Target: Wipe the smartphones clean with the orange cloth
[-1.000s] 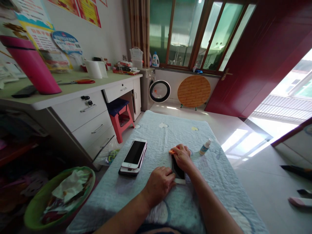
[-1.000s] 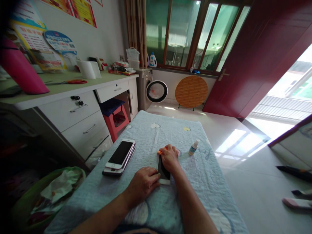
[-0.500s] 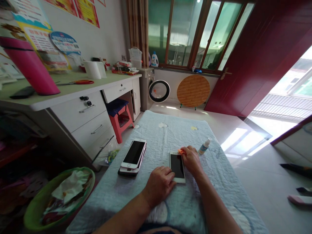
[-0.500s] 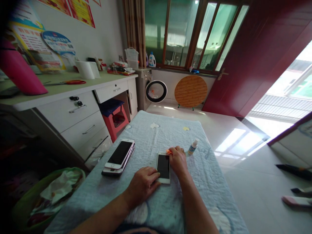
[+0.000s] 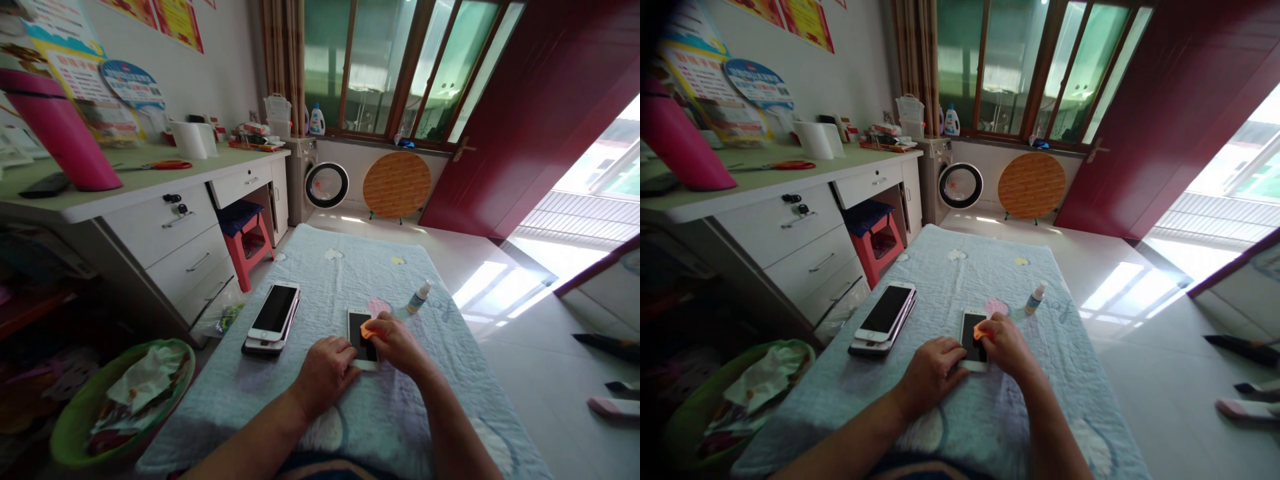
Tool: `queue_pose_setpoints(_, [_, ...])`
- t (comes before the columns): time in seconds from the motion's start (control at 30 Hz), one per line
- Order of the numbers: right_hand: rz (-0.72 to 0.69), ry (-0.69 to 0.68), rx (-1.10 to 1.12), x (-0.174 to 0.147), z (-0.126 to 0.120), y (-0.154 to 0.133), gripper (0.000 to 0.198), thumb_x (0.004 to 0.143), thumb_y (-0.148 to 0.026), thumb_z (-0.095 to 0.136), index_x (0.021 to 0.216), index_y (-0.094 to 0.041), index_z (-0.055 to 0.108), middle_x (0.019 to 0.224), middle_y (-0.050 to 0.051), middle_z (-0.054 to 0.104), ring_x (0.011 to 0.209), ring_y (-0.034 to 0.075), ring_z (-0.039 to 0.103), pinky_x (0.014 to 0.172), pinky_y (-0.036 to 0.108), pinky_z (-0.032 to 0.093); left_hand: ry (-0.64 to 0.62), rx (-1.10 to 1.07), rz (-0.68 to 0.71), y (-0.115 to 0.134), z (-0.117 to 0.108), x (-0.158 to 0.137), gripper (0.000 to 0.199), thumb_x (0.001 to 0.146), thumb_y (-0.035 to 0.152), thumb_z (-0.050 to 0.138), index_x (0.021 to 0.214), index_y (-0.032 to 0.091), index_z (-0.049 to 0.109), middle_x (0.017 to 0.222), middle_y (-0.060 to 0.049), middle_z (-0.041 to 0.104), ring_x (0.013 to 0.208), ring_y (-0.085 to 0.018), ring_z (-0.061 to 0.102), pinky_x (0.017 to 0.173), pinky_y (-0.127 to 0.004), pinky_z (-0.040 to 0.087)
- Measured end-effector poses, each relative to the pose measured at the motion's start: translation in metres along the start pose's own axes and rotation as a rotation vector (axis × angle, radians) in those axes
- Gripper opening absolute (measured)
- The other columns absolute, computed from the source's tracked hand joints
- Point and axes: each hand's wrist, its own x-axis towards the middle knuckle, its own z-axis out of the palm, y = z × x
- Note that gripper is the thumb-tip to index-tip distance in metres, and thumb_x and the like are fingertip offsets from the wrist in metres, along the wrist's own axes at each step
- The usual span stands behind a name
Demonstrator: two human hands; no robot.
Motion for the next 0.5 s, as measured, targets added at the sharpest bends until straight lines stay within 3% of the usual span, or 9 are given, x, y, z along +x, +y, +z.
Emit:
queue_pose_setpoints(0.37, [-0.029, -0.146, 0.145, -0.046, -0.008, -0.026, 0.026, 0.083, -0.008, 0.048, 0.079, -0.022, 0.07, 0.088, 0.001, 0.059, 0.085, 0.014, 0.057, 0.08, 0.024, 0.04, -0.005, -0.07, -0.017, -0.001, 0.0, 0.001, 0.012, 0.087, 0.028, 0.066, 0.095, 0.02, 0.066, 0.093, -0.003, 0.066, 0.087, -0.022, 0.061, 0.079, -0.035, 0.048])
queue_pose_setpoints(0.5, [0.026, -0.194, 0.12, -0.05, -0.015, -0.025, 0.026, 0.079, -0.006, 0.049, 0.077, -0.022, 0.069, 0.086, 0.0, 0.057, 0.08, 0.013, 0.057, 0.076, 0.023, 0.04, 0.038, -0.149, -0.038, -0.006, -0.001, 0.0, 0.025, 0.077, 0.026, 0.075, 0.1, 0.021, 0.068, 0.111, -0.007, 0.065, 0.104, -0.025, 0.058, 0.093, -0.04, 0.046])
